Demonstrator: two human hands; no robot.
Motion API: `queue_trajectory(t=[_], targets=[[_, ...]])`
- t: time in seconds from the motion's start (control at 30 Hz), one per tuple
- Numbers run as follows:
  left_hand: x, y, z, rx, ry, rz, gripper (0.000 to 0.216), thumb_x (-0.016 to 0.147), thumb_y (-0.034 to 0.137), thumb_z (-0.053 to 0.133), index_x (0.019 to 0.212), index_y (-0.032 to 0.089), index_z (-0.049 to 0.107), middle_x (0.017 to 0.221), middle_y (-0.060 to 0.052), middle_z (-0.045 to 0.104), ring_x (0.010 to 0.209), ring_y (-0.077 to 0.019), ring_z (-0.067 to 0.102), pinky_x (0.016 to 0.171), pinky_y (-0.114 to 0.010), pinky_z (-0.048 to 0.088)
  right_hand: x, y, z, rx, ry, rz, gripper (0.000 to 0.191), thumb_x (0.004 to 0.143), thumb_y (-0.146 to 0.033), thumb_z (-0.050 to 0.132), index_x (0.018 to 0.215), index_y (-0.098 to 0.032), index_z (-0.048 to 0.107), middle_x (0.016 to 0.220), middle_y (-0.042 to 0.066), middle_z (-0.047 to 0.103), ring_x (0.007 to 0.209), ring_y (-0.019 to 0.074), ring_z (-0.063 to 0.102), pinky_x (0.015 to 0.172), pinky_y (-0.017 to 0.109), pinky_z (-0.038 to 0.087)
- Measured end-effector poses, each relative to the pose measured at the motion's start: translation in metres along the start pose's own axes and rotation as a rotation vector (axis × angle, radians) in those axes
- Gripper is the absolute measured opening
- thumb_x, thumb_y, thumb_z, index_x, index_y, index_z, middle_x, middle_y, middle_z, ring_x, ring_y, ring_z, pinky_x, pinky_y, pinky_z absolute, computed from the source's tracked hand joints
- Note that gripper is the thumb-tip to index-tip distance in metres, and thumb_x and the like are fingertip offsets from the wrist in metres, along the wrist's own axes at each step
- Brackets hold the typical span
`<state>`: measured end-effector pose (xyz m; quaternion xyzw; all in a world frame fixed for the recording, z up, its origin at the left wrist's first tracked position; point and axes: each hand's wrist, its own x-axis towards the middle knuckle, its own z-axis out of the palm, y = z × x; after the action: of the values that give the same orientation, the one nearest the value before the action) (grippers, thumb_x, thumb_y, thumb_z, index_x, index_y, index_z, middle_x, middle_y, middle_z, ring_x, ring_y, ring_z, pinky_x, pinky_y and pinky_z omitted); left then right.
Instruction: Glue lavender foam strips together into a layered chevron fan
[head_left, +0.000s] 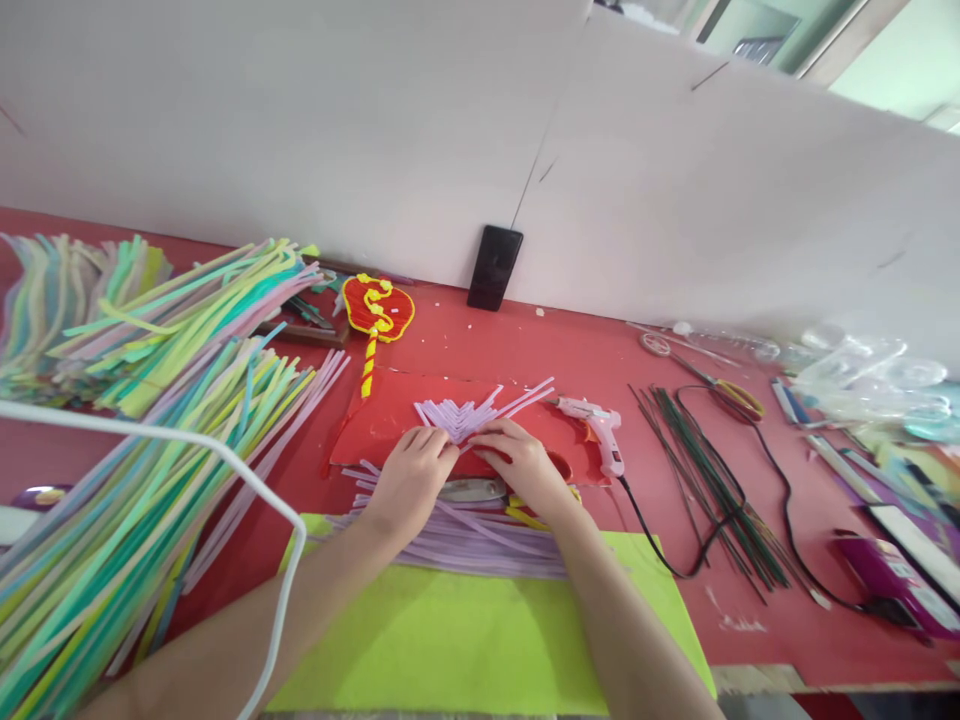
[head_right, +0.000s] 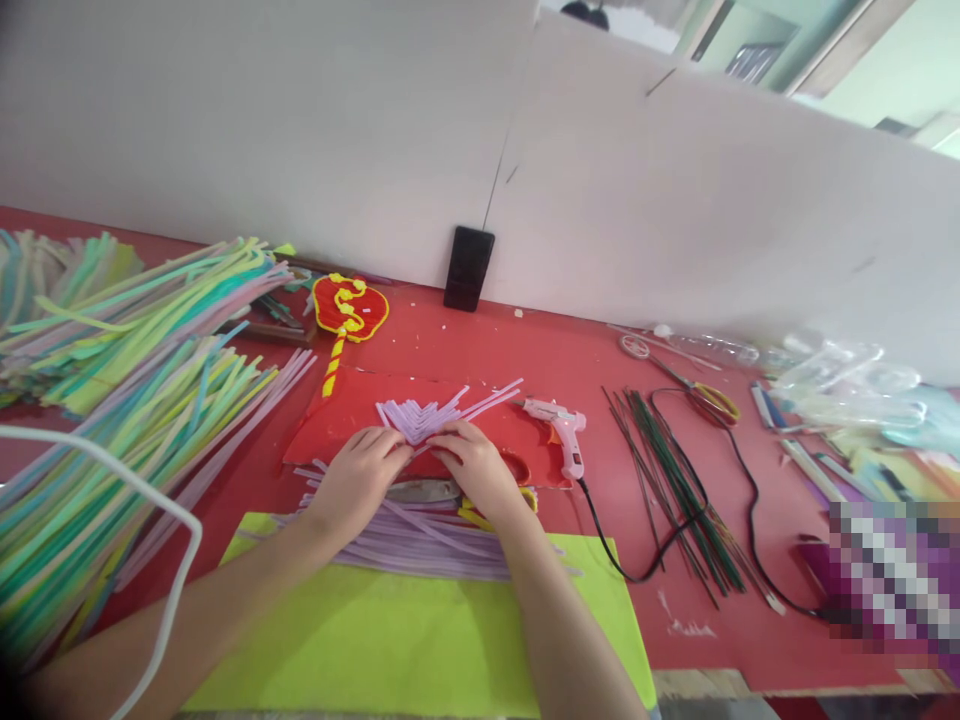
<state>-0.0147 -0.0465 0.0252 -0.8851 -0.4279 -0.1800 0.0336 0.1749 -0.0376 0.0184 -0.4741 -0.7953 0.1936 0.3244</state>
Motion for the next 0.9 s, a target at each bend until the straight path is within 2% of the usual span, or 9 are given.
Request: queue_trajectory(t=[0.37,0.6,0.8,0.9], targets=[[0.001,-0.003,0.005,-0.030,-0.032,-0.050,0.009,0.085,0.014,0.052,0.087,0.016,0.060,0.087,-0.005,0.058,0.084,-0.0203,0.053,0.080,-0.035,0.045,0.000,0.003,0.001,-0.008,0.002,0.004,0.020,0.086,-0.019,0.053,0.095,-0.026,0.069,0.101,0.004,0.063,0.094,0.0170,0.060,0.087,0.032,0.049],[0.001,-0.007,0.009,-0.098,0.007,-0.120,0.020,0.084,0.020,0.057,0.103,0.017,0.056,0.093,-0.005,0.058,0.086,-0.0207,0.056,0.077,-0.035,0.047,0.000,0.008,0.004,-0.018,0.023,-0.012,0.021,0.086,-0.018,0.052,0.095,-0.026,0.069,0.101,0.005,0.062,0.094,0.0174,0.060,0.086,0.033,0.050],[0.004,-0.013,0.012,-0.158,0.017,-0.168,0.030,0.082,0.023,0.060,0.110,0.019,0.054,0.100,-0.007,0.056,0.092,-0.0219,0.057,0.079,-0.036,0.049,0.000,0.010,0.005,-0.020,0.030,-0.015,0.019,0.086,-0.018,0.052,0.093,-0.024,0.069,0.100,0.005,0.062,0.094,0.0171,0.060,0.087,0.032,0.050],[0.006,-0.015,0.016,-0.194,0.017,-0.164,0.028,0.082,0.022,0.059,0.110,0.020,0.056,0.101,-0.006,0.055,0.093,-0.0208,0.057,0.081,-0.036,0.050,0.001,0.011,0.006,-0.015,0.050,-0.018,0.020,0.086,-0.019,0.052,0.093,-0.025,0.069,0.099,0.005,0.062,0.094,0.0171,0.060,0.087,0.033,0.050]])
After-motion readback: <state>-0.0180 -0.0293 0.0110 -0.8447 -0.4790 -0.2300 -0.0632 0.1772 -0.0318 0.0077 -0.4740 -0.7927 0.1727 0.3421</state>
